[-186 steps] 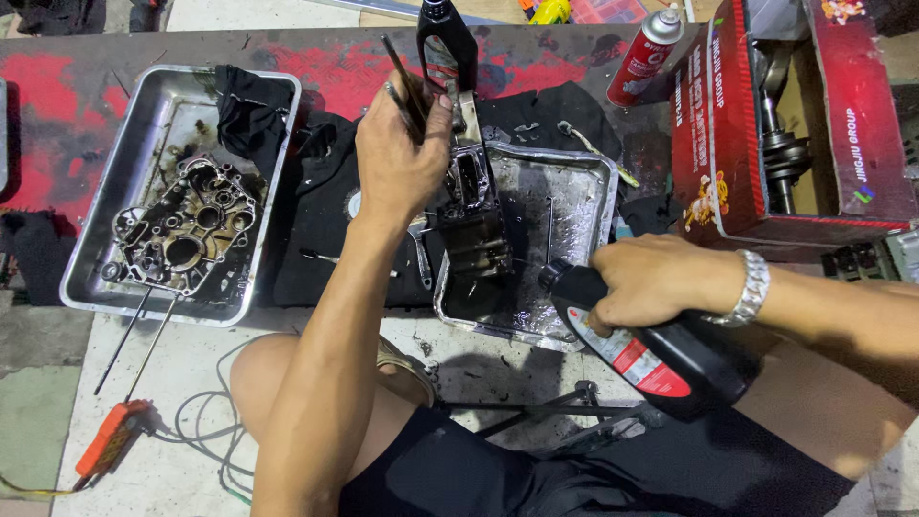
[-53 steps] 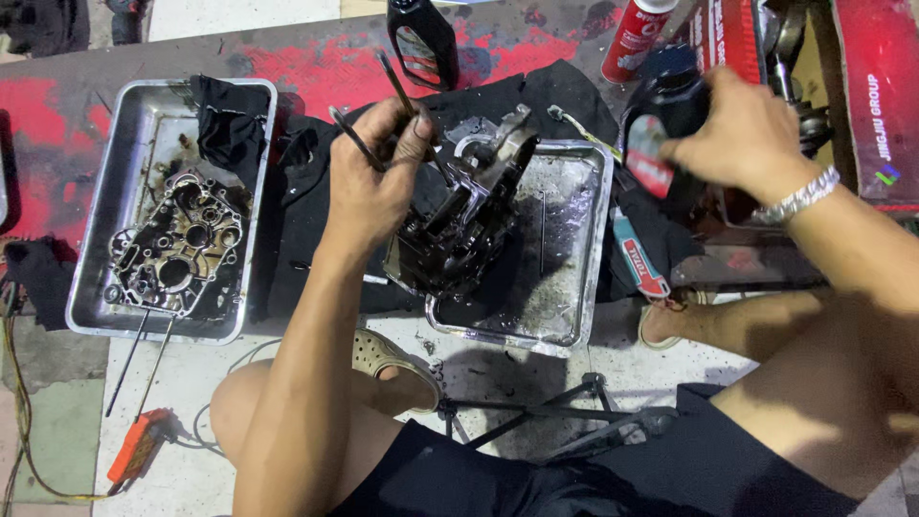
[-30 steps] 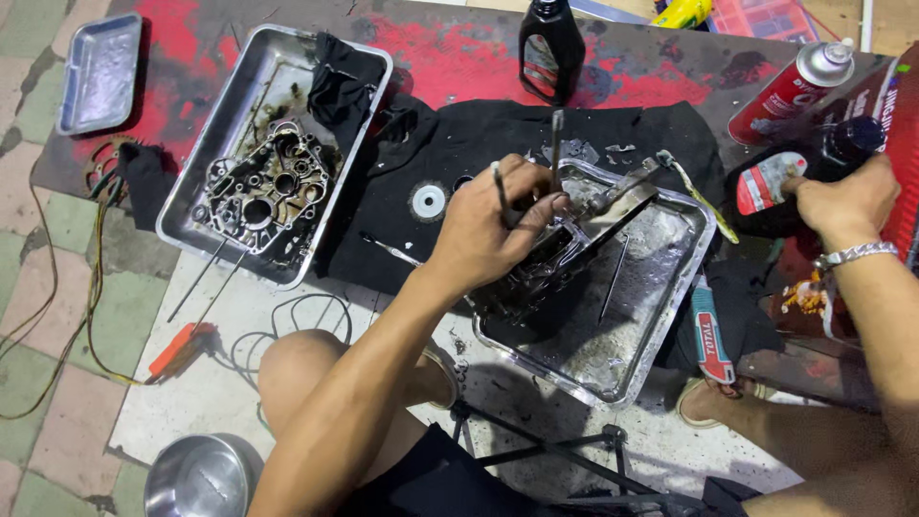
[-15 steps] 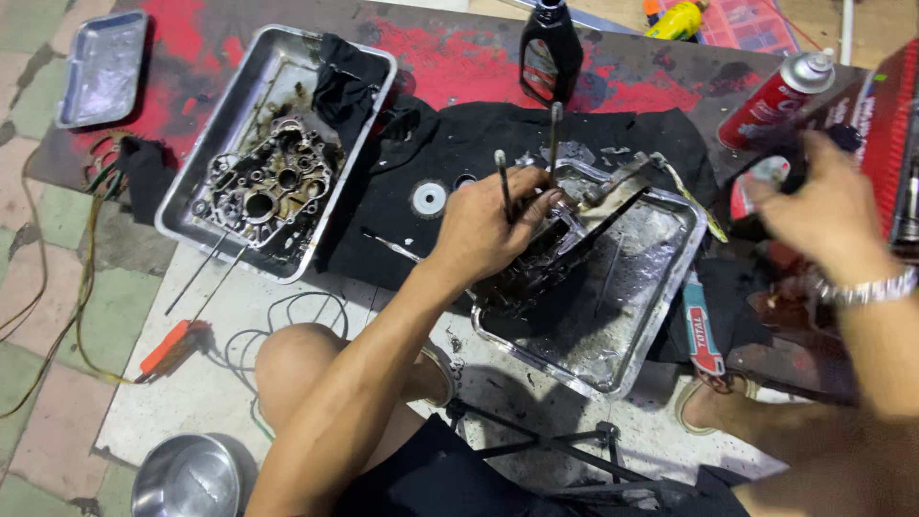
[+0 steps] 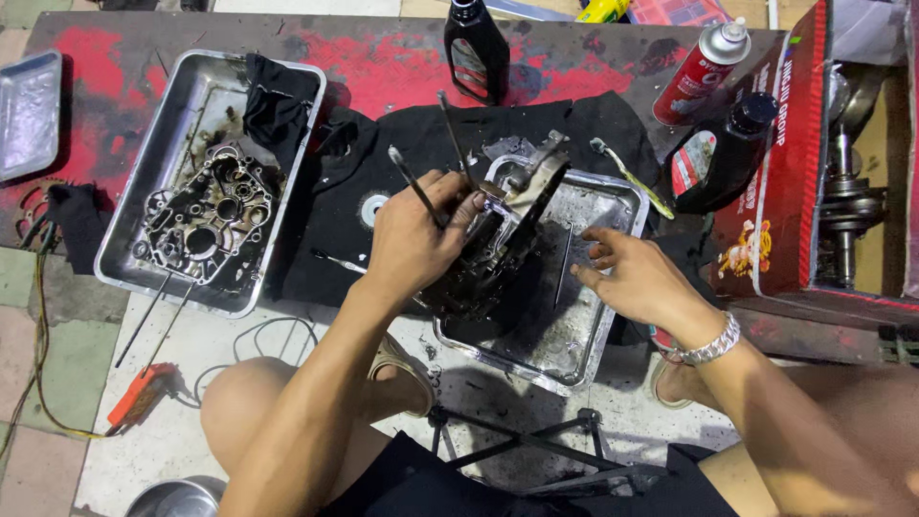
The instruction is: The person cleans a disassembled engine casing using a brush and oil. They scrub internal surfaces, wipe with a cloth, and pour oil into a tray. The person also disposes of used oil and cleans the tray before returning to the workbench.
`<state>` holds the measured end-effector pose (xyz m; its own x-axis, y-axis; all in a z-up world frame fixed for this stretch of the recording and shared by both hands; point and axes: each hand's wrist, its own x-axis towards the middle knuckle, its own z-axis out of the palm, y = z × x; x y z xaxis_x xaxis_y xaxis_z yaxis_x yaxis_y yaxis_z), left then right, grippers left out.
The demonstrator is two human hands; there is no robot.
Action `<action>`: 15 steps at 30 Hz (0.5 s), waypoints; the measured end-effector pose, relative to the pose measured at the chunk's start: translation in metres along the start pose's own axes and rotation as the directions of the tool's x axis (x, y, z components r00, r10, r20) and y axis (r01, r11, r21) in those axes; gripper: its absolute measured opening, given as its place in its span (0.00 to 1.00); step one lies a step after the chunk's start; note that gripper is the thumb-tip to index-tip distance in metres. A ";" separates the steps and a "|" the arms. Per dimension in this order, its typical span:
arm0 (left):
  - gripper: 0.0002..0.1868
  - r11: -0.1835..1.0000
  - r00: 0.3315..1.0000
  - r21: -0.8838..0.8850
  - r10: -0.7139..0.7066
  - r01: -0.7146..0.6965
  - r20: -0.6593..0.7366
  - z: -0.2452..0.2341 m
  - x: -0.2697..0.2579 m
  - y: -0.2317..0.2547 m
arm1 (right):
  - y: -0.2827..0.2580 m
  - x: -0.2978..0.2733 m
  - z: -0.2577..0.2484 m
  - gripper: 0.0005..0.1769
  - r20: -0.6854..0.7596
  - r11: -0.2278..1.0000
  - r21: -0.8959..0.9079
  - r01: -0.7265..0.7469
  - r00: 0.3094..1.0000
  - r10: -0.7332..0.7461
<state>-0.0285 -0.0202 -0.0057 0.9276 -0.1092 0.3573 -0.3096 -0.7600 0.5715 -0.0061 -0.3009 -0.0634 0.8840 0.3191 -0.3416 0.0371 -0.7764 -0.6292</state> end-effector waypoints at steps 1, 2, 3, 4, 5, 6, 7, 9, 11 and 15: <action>0.09 0.999 1.000 -0.033 0.001 -0.001 0.002 0.000 0.000 -0.002 | -0.001 -0.002 0.001 0.35 -0.002 1.000 -0.014 0.011 1.000 -0.011; 0.09 0.998 1.000 -0.066 0.001 -0.001 0.004 0.000 -0.001 -0.004 | -0.002 -0.004 0.002 0.35 -0.005 0.999 -0.028 0.023 1.000 -0.023; 0.08 0.995 1.000 -0.100 0.004 -0.003 0.007 0.001 -0.001 -0.006 | -0.002 -0.006 0.003 0.35 -0.009 0.999 -0.041 0.033 0.999 -0.033; 0.08 0.990 1.000 -0.138 -0.005 0.006 0.009 0.001 -0.002 -0.008 | -0.003 -0.007 0.005 0.35 -0.003 0.999 -0.042 0.033 0.999 -0.033; 0.08 0.984 1.000 -0.177 -0.012 0.014 0.011 0.002 -0.001 -0.009 | -0.004 -0.007 0.005 0.35 0.000 0.998 -0.044 0.033 0.999 -0.033; 0.09 0.976 1.000 -0.215 -0.019 0.021 0.012 0.002 -0.001 -0.010 | -0.004 -0.007 0.006 0.34 0.003 0.998 -0.046 0.034 0.999 -0.034; 0.09 0.979 1.000 -0.201 -0.021 0.020 0.001 0.003 -0.001 -0.011 | -0.004 -0.006 0.006 0.35 0.003 0.998 -0.050 0.028 1.000 -0.028; 0.09 0.985 0.999 -0.171 -0.025 0.021 -0.021 0.002 -0.001 -0.010 | -0.003 -0.002 0.007 0.35 0.004 0.998 -0.061 0.018 1.000 -0.017; 0.10 0.986 0.997 -0.155 -0.073 0.069 -0.017 0.000 -0.002 -0.007 | 0.000 0.002 0.009 0.35 0.002 0.998 -0.052 0.022 1.000 -0.022; 0.11 0.946 0.978 -0.257 -0.209 0.198 -0.019 -0.005 -0.001 -0.001 | 0.006 0.009 0.013 0.34 -0.018 0.999 -0.037 0.028 0.999 -0.029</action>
<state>-0.0302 -0.0159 -0.0034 0.9677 0.0644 0.2436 -0.1633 -0.5758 0.8011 -0.0036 -0.2956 -0.0789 0.8910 0.3311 -0.3106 0.0790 -0.7869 -0.6121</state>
